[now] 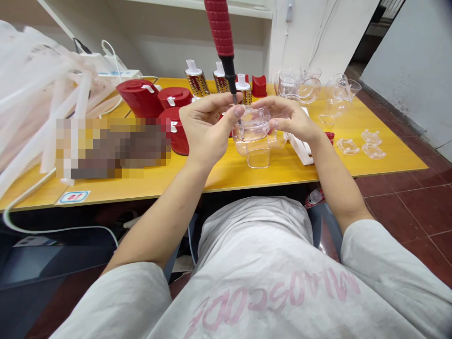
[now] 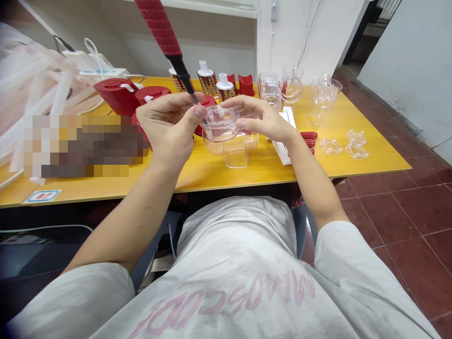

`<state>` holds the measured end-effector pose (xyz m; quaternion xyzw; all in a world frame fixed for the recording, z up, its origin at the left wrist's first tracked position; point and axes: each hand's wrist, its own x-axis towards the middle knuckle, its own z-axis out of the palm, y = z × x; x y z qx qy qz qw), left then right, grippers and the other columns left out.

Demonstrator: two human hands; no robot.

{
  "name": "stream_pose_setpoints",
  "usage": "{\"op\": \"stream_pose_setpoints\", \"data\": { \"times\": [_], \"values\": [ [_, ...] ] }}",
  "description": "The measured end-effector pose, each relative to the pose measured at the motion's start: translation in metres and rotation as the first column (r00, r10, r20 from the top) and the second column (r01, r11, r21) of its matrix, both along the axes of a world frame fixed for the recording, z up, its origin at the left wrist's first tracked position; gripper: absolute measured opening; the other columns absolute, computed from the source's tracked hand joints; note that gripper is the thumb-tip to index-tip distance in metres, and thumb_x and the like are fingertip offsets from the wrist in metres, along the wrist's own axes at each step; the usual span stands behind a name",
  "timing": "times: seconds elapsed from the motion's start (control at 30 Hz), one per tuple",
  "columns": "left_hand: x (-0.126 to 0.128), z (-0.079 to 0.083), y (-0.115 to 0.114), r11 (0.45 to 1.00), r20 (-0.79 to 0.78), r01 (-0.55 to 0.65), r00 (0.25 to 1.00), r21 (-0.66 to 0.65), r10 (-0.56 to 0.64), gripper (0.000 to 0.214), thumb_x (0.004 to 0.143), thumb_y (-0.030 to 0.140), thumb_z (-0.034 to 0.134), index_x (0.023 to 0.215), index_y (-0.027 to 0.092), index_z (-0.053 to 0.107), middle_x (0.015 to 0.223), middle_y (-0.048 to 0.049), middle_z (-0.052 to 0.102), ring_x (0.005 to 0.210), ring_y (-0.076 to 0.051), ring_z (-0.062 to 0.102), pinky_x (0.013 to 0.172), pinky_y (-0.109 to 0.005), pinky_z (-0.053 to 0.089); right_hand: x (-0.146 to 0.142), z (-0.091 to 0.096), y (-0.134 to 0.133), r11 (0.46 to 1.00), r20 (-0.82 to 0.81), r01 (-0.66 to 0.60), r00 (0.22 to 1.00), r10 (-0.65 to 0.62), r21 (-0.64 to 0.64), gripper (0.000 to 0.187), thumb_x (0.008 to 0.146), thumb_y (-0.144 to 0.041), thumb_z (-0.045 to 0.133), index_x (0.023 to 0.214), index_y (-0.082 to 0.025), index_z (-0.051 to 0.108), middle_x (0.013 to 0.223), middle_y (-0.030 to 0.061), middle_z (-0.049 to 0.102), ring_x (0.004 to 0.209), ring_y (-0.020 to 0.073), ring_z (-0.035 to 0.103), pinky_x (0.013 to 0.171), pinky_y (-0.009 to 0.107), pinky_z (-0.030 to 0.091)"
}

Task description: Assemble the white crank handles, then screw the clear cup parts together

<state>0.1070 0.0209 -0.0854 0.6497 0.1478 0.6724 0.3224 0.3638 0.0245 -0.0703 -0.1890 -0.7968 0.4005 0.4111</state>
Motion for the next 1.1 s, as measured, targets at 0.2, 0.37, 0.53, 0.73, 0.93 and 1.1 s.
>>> {"op": "stream_pose_setpoints", "data": {
  "times": [0.2, 0.37, 0.53, 0.73, 0.93, 1.1],
  "values": [
    [-0.0022, -0.0007, 0.0013, 0.998, -0.045, 0.003, 0.999, 0.066, 0.0, 0.046, 0.096, 0.065, 0.094, 0.118, 0.028, 0.079, 0.099, 0.0033, 0.087, 0.11, -0.024, 0.084, 0.091, -0.043, 0.067, -0.0001, -0.0016, 0.0013, 1.0, -0.023, -0.005, 1.0, 0.005, 0.002, 0.065, 0.093, -0.059, 0.091, 0.147, -0.026, 0.075, 0.133, 0.0042, 0.078, 0.107, 0.0158, 0.076, 0.08, 0.02, 0.061],
    [0.0007, 0.0002, 0.0019, 0.99, -0.034, -0.105, 0.994, 0.095, 0.108, 0.053, 0.088, 0.074, 0.095, 0.116, 0.033, 0.076, 0.087, 0.0025, 0.082, 0.089, -0.022, 0.083, 0.075, -0.038, 0.064, 0.0008, -0.0029, 0.0036, 1.0, -0.023, -0.02, 1.0, 0.02, -0.002, 0.064, 0.094, -0.056, 0.091, 0.148, -0.026, 0.075, 0.136, 0.005, 0.078, 0.108, 0.0159, 0.077, 0.081, 0.021, 0.062],
    [0.0036, 0.0005, 0.0019, 0.981, -0.017, -0.156, 0.987, 0.112, 0.159, 0.058, 0.083, 0.075, 0.098, 0.107, 0.028, 0.073, 0.086, 0.0017, 0.078, 0.09, -0.021, 0.083, 0.079, -0.036, 0.066, 0.0007, -0.0013, 0.0029, 1.0, -0.021, -0.016, 1.0, 0.016, 0.002, 0.064, 0.094, -0.055, 0.091, 0.148, -0.025, 0.075, 0.133, 0.0046, 0.078, 0.107, 0.0154, 0.077, 0.08, 0.02, 0.062],
    [0.0034, 0.0049, -0.0031, 0.99, 0.008, -0.126, 0.992, 0.059, 0.125, 0.052, 0.079, 0.073, 0.101, 0.095, 0.029, 0.077, 0.095, -0.0008, 0.083, 0.084, -0.02, 0.083, 0.075, -0.035, 0.068, 0.0008, -0.0007, 0.0014, 1.0, -0.026, -0.01, 1.0, 0.01, 0.001, 0.063, 0.094, -0.053, 0.092, 0.148, -0.025, 0.076, 0.134, 0.0046, 0.078, 0.107, 0.0152, 0.078, 0.079, 0.019, 0.062],
    [0.0008, 0.0053, -0.0047, 0.992, -0.046, -0.107, 0.993, 0.068, 0.11, 0.047, 0.09, 0.071, 0.095, 0.094, 0.028, 0.077, 0.096, -0.0014, 0.086, 0.089, -0.022, 0.085, 0.076, -0.038, 0.07, -0.0008, 0.0003, 0.0011, 0.999, -0.047, -0.037, 0.998, 0.037, 0.013, 0.061, 0.094, -0.053, 0.092, 0.146, -0.025, 0.077, 0.131, 0.0036, 0.08, 0.103, 0.0142, 0.079, 0.079, 0.019, 0.063],
    [0.0, 0.0042, -0.0054, 0.992, -0.115, -0.072, 0.99, 0.104, 0.084, 0.044, 0.103, 0.069, 0.084, 0.103, 0.026, 0.076, 0.083, -0.0001, 0.082, 0.1, -0.025, 0.086, 0.078, -0.041, 0.068, -0.0019, 0.0019, 0.0004, 0.999, -0.046, -0.049, 0.998, 0.05, 0.02, 0.061, 0.095, -0.052, 0.091, 0.147, -0.024, 0.077, 0.132, 0.0033, 0.079, 0.105, 0.0143, 0.078, 0.081, 0.02, 0.063]
  ]
}}
